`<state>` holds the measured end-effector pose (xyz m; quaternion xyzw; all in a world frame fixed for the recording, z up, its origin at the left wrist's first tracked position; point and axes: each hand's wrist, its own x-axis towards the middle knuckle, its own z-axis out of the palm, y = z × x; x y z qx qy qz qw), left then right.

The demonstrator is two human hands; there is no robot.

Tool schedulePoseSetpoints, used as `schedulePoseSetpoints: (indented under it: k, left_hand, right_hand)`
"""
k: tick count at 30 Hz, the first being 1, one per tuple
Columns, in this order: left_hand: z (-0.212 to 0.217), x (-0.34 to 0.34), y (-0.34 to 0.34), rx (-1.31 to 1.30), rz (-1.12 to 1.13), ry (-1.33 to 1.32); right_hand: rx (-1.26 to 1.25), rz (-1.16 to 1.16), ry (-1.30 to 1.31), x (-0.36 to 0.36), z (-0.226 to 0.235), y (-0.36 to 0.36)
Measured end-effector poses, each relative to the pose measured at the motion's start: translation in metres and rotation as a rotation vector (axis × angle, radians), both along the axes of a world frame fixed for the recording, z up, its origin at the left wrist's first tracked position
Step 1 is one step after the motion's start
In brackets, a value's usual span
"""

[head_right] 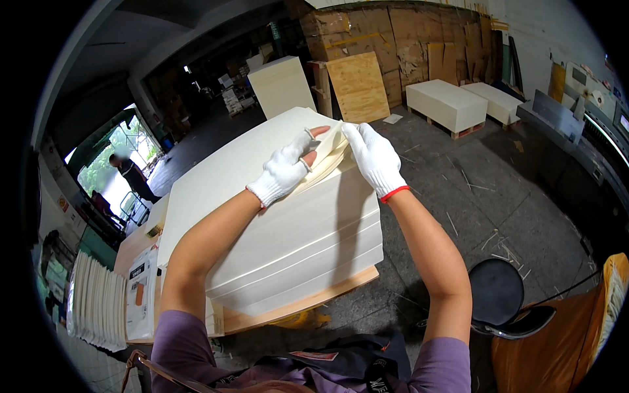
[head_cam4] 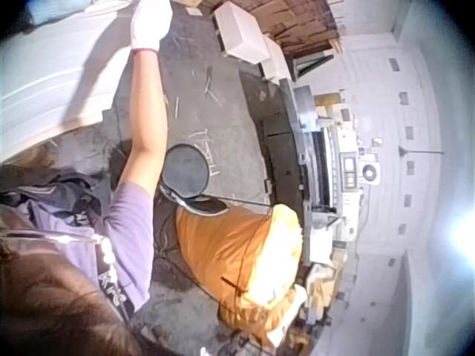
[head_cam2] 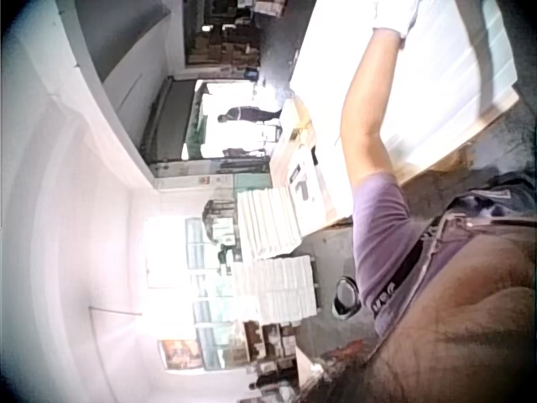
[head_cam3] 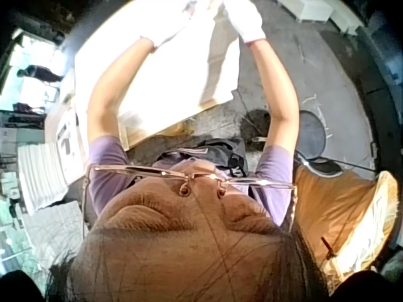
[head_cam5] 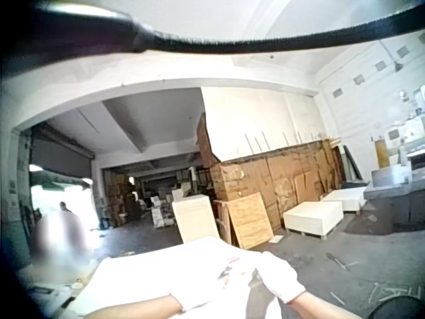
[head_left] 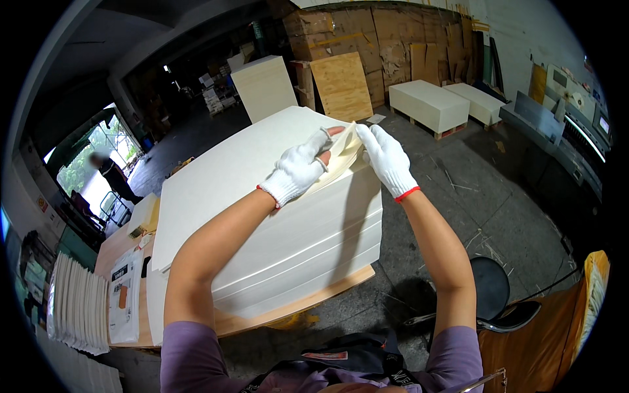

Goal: The person sorts through a stack of white paper by hand, lifting several sheets at a time from a large pile on a table and placing them into smaller stacks on the same surface.

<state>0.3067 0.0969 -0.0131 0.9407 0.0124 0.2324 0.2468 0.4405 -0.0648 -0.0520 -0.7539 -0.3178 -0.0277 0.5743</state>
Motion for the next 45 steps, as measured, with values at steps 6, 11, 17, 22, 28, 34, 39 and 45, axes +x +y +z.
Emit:
schedulePoseSetpoints:
  k: [6, 11, 17, 22, 28, 34, 39, 45]
  left_hand:
    - [0.016, -0.005, -0.016, 0.136, 0.079, 0.256]
    - [0.010, -0.002, -0.010, -0.065, 0.040, 0.252]
    - [0.005, 0.001, -0.003, -0.012, 0.022, 0.196]
    - [0.000, 0.003, 0.004, 0.085, 0.033, 0.175]
    - [0.005, -0.002, -0.005, 0.129, 0.001, 0.090]
    - [0.016, -0.005, -0.016, 0.137, 0.054, 0.276]
    - [0.010, -0.008, -0.017, 0.216, 0.017, 0.170]
    - [0.018, -0.015, -0.023, 0.161, 0.066, 0.241]
  right_hand:
    - [-0.027, -0.011, 0.002, 0.001, 0.002, -0.004]
    - [-0.025, -0.004, 0.020, 0.002, 0.001, -0.003]
    - [-0.028, -0.014, 0.003, 0.002, 0.000, -0.003]
    - [-0.015, -0.005, 0.015, -0.001, 0.003, -0.004]
    - [0.005, -0.018, 0.009, 0.003, -0.002, 0.000]
    - [-0.008, -0.023, 0.009, 0.003, -0.003, 0.000]
    - [-0.004, -0.018, 0.008, 0.000, 0.001, -0.001]
    - [-0.308, -0.104, -0.169, 0.005, 0.011, -0.033]
